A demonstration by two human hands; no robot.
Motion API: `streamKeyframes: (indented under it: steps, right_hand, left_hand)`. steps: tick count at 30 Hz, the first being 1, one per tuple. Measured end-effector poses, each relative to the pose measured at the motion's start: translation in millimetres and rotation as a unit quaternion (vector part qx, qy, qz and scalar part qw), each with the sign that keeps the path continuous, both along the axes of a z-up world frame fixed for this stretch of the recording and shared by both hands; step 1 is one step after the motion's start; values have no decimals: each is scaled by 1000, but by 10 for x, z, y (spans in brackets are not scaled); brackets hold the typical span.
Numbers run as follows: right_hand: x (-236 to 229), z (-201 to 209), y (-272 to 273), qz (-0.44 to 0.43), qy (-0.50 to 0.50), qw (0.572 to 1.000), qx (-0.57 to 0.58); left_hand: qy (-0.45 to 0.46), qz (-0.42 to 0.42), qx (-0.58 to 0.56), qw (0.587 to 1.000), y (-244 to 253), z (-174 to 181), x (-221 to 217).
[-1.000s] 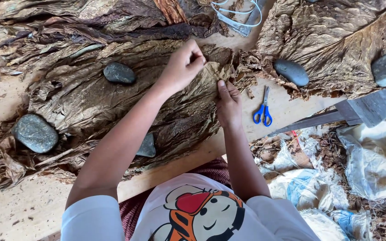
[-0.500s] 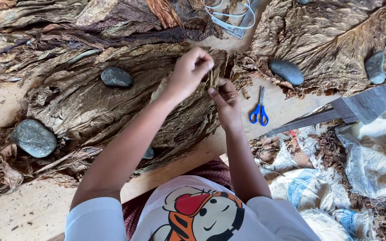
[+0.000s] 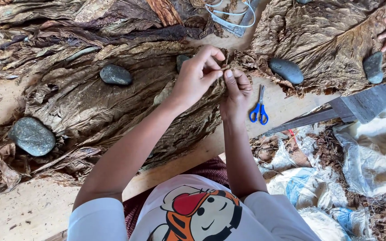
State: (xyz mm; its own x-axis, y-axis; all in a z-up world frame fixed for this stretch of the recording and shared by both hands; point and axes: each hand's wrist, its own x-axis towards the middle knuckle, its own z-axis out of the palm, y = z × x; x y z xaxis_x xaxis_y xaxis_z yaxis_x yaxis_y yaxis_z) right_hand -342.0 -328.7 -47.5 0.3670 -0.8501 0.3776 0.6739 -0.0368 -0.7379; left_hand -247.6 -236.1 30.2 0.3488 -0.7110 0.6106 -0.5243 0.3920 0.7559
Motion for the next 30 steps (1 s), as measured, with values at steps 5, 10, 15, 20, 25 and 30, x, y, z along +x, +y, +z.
streamKeyframes:
  steps: [5,10,15,20,25,30]
  right_hand:
    - [0,-378,-228,-26,-25,998,60]
    - [-32,20,37,-7,-33,997,68]
    - [-66,178,29,46,-44,998,13]
    - [-41,466,129,-9,-24,999,44]
    - [-52,505,30,29,-1,1000,9]
    - [-63,546,-184,-36,-6,999,-24]
  left_hand:
    - [67,10,-16,998,-39,-13,105]
    - [38,9,3,999,-75,15,106]
    - [13,-8,1,1000,-186,-28,107]
    - [-1,-48,-6,999,-200,54,63]
    - [26,-77,137,987,-160,-90,367]
    - [15,-120,406,906,241,-31,651]
